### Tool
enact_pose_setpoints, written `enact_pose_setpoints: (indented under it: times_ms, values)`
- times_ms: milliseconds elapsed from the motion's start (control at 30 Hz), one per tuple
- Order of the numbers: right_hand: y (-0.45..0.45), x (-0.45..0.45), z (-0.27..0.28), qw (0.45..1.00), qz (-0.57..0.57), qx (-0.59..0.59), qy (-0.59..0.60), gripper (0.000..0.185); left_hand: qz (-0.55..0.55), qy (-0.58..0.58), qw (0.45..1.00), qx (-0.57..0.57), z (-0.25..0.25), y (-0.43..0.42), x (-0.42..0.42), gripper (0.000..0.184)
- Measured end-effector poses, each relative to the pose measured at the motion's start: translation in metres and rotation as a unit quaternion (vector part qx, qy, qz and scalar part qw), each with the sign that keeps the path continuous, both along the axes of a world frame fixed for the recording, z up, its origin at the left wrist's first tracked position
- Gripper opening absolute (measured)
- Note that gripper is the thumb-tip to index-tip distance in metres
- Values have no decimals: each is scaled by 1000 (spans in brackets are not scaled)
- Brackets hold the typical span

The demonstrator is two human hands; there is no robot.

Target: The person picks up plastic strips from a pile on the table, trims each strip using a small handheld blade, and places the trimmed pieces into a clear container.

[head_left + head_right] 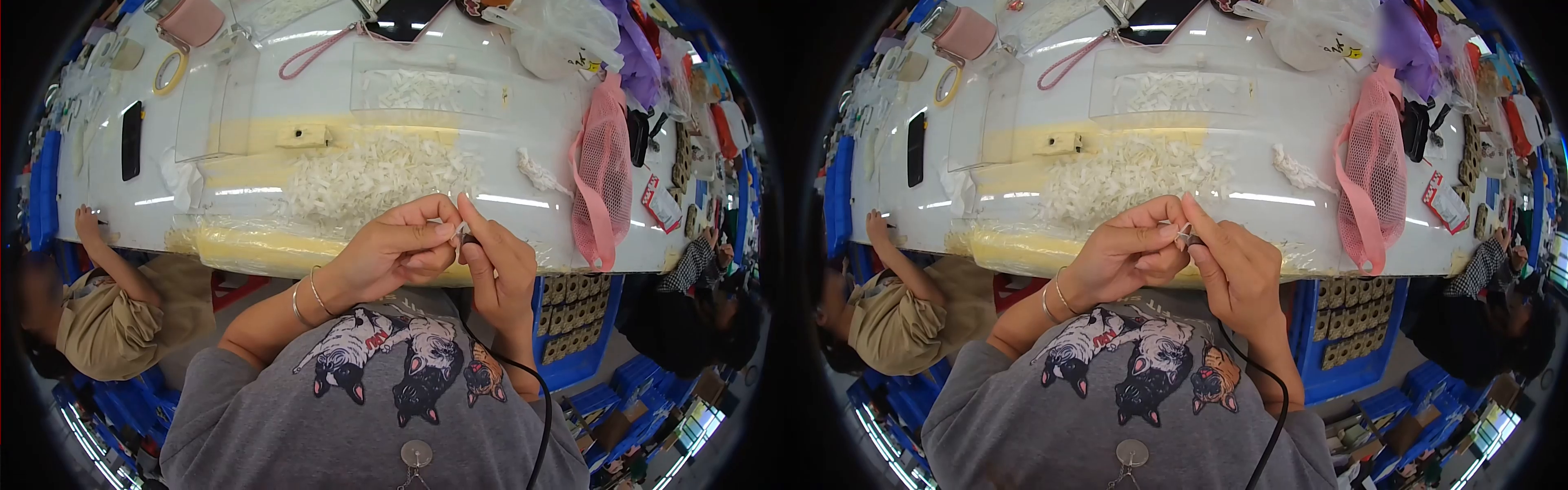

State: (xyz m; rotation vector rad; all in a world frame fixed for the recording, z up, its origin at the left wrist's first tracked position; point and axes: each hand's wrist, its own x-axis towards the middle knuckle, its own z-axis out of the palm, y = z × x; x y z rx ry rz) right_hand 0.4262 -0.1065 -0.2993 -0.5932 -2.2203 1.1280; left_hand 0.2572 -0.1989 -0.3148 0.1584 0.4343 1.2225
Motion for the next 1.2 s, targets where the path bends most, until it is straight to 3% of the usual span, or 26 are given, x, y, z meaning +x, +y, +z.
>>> enact_pose_setpoints:
  times_ms: [133, 233, 333, 533, 633, 833, 933, 1200]
  values:
    - [-1, 0, 3, 1000, 1, 4, -16, 48, 0, 17, 1000, 0, 0, -1, -1, 13]
    - [0, 6, 7, 995, -6, 41, -93, 48, 3, 22, 1000, -8, 1, -2, 0, 10]
    - [0, 1, 5, 999, 4, 7, -33, 48, 8, 25, 999, -19, 3, -1, 0, 12]
    - [3, 4, 9, 996, 13, 32, -88, 48, 15, 47, 999, -17, 2, -3, 2, 15]
    - [1, -1, 1, 1000, 13, 20, -1, 49, 18, 55, 998, -19, 3, -3, 1, 16]
    - [1, 4, 7, 996, 14, 27, -79, 48, 22, 67, 997, -29, 5, -4, 2, 16]
    - [0, 0, -1, 1000, 18, 21, -12, 49, 27, 73, 997, -28, 4, -5, 2, 17]
    - [-1, -1, -5, 997, -4, 71, -35, 46, 39, 86, 995, -26, 1, -6, 3, 16]
